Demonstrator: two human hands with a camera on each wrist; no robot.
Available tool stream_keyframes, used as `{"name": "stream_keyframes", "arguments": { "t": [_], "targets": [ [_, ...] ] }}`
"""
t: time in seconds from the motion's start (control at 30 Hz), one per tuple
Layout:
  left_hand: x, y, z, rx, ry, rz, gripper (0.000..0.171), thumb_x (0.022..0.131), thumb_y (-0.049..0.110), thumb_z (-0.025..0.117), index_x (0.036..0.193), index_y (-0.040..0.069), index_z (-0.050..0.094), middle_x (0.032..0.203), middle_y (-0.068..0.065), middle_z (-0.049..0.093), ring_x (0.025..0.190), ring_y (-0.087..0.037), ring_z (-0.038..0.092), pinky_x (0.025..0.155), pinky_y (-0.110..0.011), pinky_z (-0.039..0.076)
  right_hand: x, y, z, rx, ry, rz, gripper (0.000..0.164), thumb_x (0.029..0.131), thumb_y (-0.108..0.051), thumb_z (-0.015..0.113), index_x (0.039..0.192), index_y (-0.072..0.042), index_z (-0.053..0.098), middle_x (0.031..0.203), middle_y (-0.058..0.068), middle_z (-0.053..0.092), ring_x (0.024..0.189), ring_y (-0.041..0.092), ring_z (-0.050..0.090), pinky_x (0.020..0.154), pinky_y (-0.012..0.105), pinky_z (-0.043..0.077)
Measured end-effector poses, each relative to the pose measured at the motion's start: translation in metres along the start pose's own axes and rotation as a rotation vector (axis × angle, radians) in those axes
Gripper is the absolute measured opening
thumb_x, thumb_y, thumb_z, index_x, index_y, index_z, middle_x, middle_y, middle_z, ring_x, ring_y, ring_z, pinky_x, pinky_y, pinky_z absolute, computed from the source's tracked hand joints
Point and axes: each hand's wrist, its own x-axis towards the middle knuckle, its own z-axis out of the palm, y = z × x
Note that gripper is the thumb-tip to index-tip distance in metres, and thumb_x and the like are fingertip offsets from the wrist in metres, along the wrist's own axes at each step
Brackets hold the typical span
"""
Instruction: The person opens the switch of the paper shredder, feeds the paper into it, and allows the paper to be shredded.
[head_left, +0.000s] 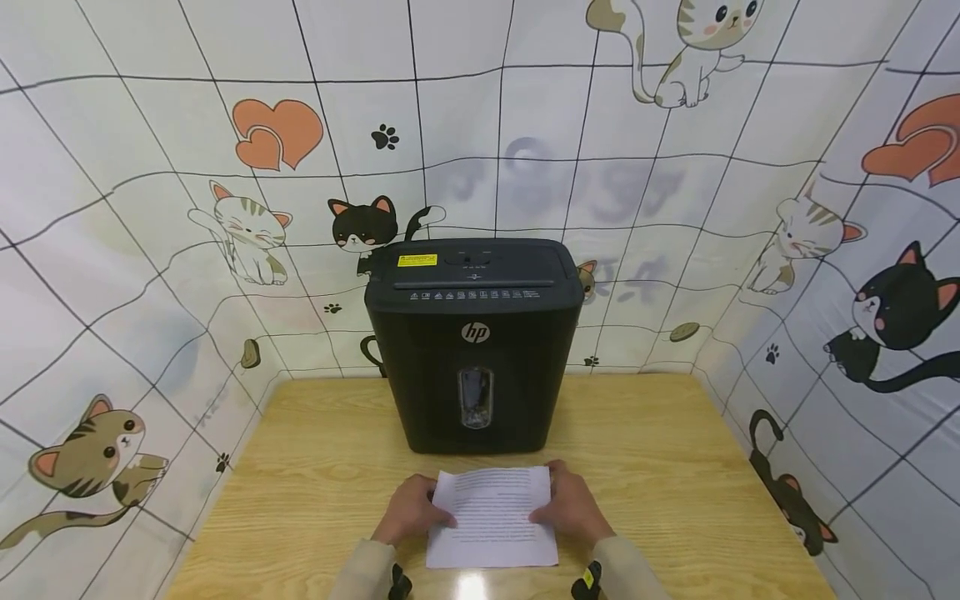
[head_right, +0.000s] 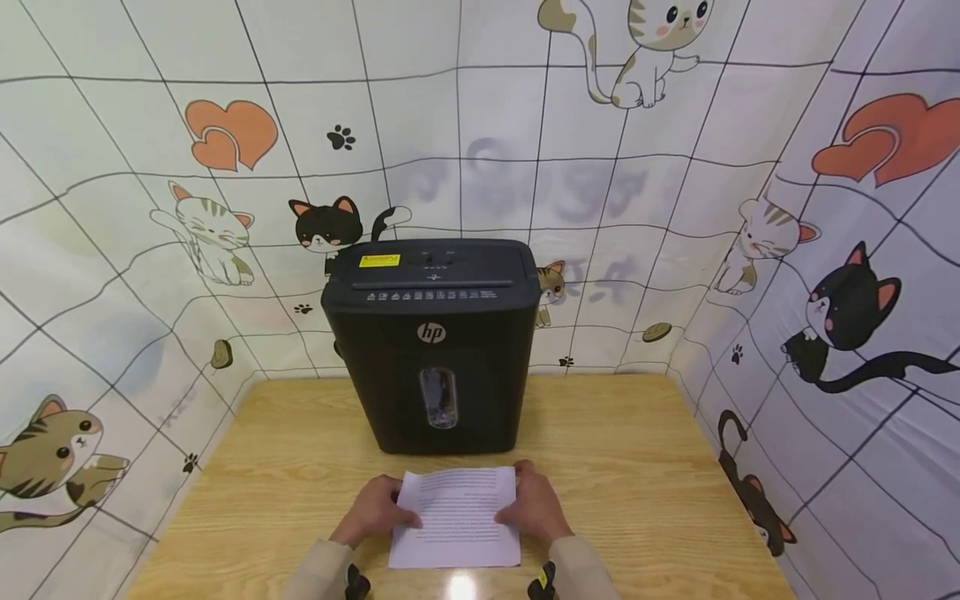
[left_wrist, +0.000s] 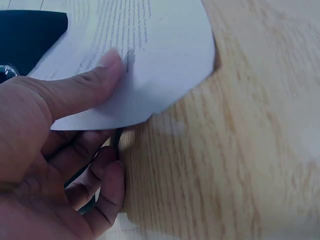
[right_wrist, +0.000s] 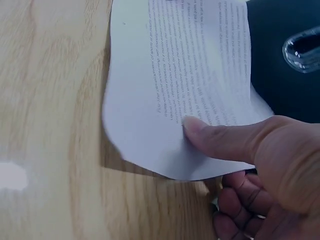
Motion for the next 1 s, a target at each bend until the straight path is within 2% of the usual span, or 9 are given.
{"name": "stream_keyframes", "arguments": {
  "t": [0.07, 0.2, 0.37, 0.57, 0.77, 1.0],
  "targets": [
    [0.0, -0.003, 0.0, -0.012, 0.004, 0.006, 0.023, 0.065, 0.019, 0.092, 0.077, 0.008, 0.076, 0.067, 0.002, 0.068, 0.06, -0.009, 0.051, 0.054, -0.024, 0.042, -0.002, 0.004, -0.002, 0.02, 0.008, -0.017, 0.061, 0.07, -0.013, 0.093, 0.119, 0.004, 0.062, 0.085, 0.006, 0.063, 0.076, 0.017, 0.056, 0.065, 0.031, 0.048],
    [-0.001, -0.007, -0.001, -0.05, 0.005, 0.021, 0.019, 0.075, 0.022, 0.088, 0.077, 0.008, 0.077, 0.069, 0.002, 0.069, 0.061, -0.007, 0.05, 0.055, -0.023, 0.042, -0.005, 0.011, -0.007, 0.049, 0.021, -0.088, 0.027, 0.079, -0.017, 0.088, 0.098, -0.002, 0.076, 0.08, 0.0, 0.066, 0.072, 0.012, 0.054, 0.061, 0.026, 0.044],
    [-0.003, -0.012, -0.005, -0.117, 0.001, 0.035, 0.014, 0.084, 0.02, 0.082, 0.082, 0.006, 0.08, 0.074, 0.0, 0.072, 0.061, -0.005, 0.051, 0.056, -0.021, 0.042, -0.008, 0.019, -0.012, 0.061, 0.019, -0.159, 0.014, 0.09, -0.024, 0.079, 0.093, -0.011, 0.08, 0.081, -0.005, 0.07, 0.071, 0.007, 0.054, 0.063, 0.022, 0.045],
    [-0.007, -0.02, -0.008, -0.197, 0.034, 0.029, 0.01, 0.087, 0.017, 0.08, 0.083, 0.008, 0.08, 0.081, -0.001, 0.075, 0.068, -0.002, 0.054, 0.063, -0.019, 0.045, -0.01, 0.021, -0.019, 0.077, 0.008, -0.199, 0.022, 0.096, -0.026, 0.072, 0.077, -0.016, 0.073, 0.07, -0.008, 0.059, 0.062, 0.003, 0.047, 0.057, 0.02, 0.037],
    [-0.01, -0.023, -0.01, -0.302, 0.048, 0.005, 0.012, 0.087, 0.015, 0.081, 0.081, 0.005, 0.079, 0.081, -0.004, 0.076, 0.068, -0.003, 0.059, 0.062, -0.019, 0.05, -0.012, 0.019, -0.022, 0.123, 0.01, -0.18, 0.017, 0.093, -0.029, 0.075, 0.081, -0.017, 0.076, 0.072, -0.008, 0.063, 0.064, 0.004, 0.05, 0.057, 0.019, 0.04],
    [-0.01, -0.017, -0.017, -0.314, 0.058, -0.002, 0.013, 0.088, 0.015, 0.08, 0.082, 0.003, 0.077, 0.079, -0.006, 0.075, 0.066, -0.007, 0.06, 0.059, -0.019, 0.048, -0.015, 0.012, -0.029, 0.14, 0.051, -0.181, 0.014, 0.092, -0.027, 0.077, 0.083, -0.016, 0.077, 0.078, -0.007, 0.07, 0.066, 0.004, 0.052, 0.06, 0.019, 0.043]
  ]
}}
